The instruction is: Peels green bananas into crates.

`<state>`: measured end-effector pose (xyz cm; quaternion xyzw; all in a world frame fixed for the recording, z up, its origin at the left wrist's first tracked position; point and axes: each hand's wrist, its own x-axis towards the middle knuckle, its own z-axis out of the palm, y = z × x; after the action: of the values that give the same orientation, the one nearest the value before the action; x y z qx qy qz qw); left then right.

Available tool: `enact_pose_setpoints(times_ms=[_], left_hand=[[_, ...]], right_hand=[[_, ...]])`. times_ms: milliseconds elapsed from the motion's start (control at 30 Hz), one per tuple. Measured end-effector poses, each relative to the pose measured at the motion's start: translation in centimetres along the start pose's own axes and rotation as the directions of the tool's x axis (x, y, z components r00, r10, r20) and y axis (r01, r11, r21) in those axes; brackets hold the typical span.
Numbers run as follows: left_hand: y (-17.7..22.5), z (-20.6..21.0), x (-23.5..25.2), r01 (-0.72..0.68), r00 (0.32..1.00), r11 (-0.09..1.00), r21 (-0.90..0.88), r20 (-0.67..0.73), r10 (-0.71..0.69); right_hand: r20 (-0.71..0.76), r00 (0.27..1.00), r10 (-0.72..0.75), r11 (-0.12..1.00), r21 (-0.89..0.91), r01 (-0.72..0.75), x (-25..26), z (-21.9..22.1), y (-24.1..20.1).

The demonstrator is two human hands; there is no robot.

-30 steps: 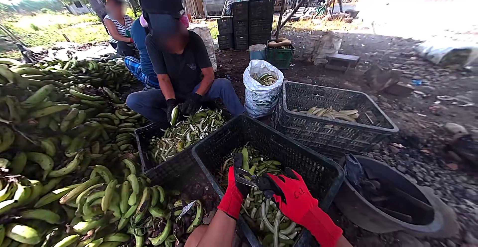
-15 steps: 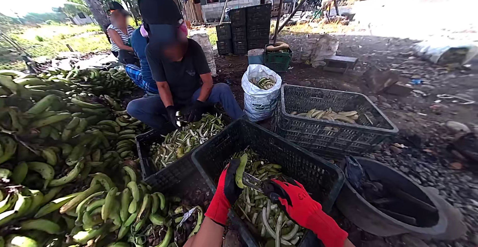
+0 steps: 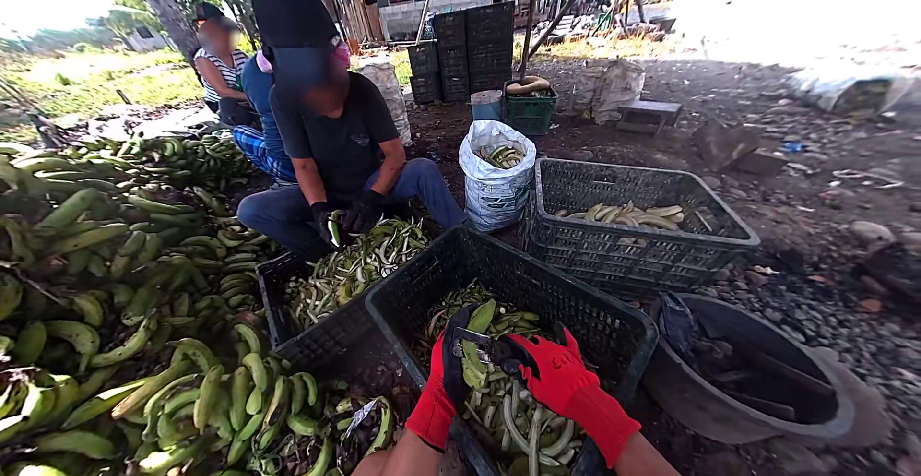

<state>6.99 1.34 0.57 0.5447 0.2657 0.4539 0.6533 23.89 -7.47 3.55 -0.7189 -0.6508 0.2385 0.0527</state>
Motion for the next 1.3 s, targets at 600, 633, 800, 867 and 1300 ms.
enact_pose_setpoints(times_ms=[600, 633, 800, 867, 1300], left_hand=[[1.8, -1.7, 0.9, -0.075, 0.978, 0.928, 0.364, -0.157, 0.140], [2.0, -2.0, 1.2, -0.077, 0.972, 0.906, 0.416, -0.170, 0.161], [2.3, -2.3, 1.2, -0.116, 0.953, 0.926, 0.358, -0.224, 0.205], [2.1, -2.6, 1.2, -0.137, 0.961, 0.945, 0.297, -0.191, 0.199], [2.7, -2.2, 0.6, 0.013, 0.994, 0.992, -0.129, 0.113, 0.002]], right_hand=[[-0.211, 0.977, 0.023, 0.903, 0.424, 0.071, -0.4, -0.7, 1.1], [-0.172, 0.983, -0.066, 0.936, 0.330, 0.120, -0.6, -0.3, 0.8], [0.085, 0.968, 0.237, 0.971, -0.051, -0.233, -0.7, -1.0, 1.1], [0.032, 0.968, 0.249, 0.965, 0.079, -0.251, -0.9, -1.3, 1.8], [-0.026, 0.961, -0.276, 0.951, 0.139, 0.276, -2.0, 0.9, -0.3]])
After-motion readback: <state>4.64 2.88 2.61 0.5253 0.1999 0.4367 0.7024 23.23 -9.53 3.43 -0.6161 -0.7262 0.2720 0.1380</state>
